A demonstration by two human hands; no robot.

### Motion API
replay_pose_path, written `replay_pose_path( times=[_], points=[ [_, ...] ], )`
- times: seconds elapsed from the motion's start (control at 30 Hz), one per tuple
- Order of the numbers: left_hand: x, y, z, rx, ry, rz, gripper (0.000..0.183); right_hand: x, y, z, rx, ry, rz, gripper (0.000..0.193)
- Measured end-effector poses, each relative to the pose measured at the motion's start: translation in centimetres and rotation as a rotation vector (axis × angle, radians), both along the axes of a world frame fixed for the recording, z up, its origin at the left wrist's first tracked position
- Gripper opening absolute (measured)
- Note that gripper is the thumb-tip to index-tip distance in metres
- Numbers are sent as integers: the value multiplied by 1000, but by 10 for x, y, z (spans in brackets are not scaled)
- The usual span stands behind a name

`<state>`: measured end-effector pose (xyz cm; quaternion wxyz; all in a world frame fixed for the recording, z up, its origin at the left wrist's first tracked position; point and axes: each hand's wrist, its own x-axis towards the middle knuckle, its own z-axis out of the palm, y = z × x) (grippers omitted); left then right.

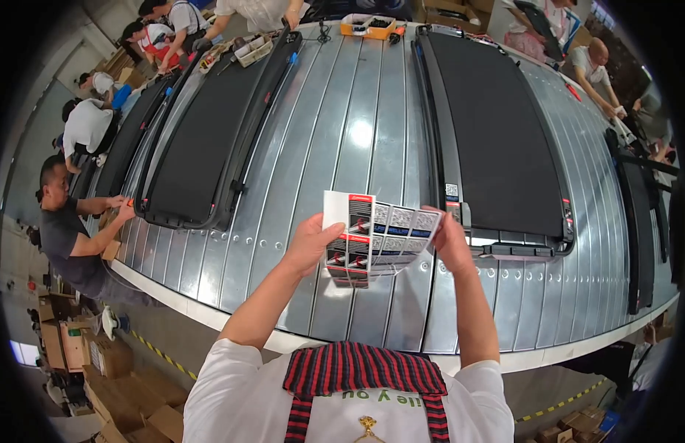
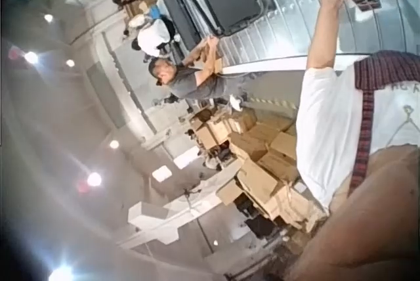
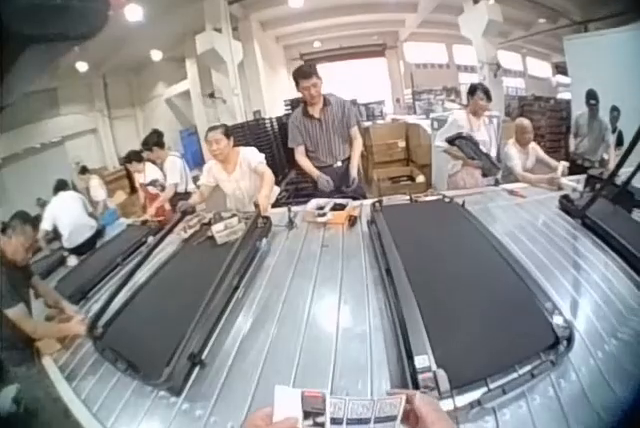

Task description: Applying stickers and QR codes to the frame of fitness equipment on a manufacturing assembly line.

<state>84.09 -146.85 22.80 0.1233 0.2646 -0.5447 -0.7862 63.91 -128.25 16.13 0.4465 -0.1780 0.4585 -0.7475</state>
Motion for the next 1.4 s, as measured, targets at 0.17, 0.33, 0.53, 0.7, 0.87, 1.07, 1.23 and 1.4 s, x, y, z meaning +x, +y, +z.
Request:
replay_pose_path(
  times=[0.17, 0.33, 0.53, 0.7, 0.87, 1.07, 1.23, 1.4],
  points=[
    [33, 12, 3, 63, 129, 109, 28, 75, 27, 40, 250, 669, -552, 24],
    [69, 20, 1, 156, 247, 50, 29, 156, -4, 64, 228, 691, -312, 22],
    [135, -7, 0, 170, 264, 142, 29, 229, -70, 79, 135, 776, -189, 16],
    [193, -40, 10, 89, 281, 378, 37, 280, -128, 93, 200, 1369, -329, 22],
    [243, -63, 14, -47, 224, 395, 37, 338, -176, 106, 101, 1229, -271, 25],
    [277, -91, 14, -91, 204, 376, 37, 374, -211, 93, 31, 863, -120, 20],
    [284, -104, 14, 31, 275, 485, 37, 384, -226, 89, 23, 1246, -255, 16],
    [281, -110, 22, 21, 304, 532, 35, 381, -237, 93, -62, 1333, -278, 17]
  ],
)
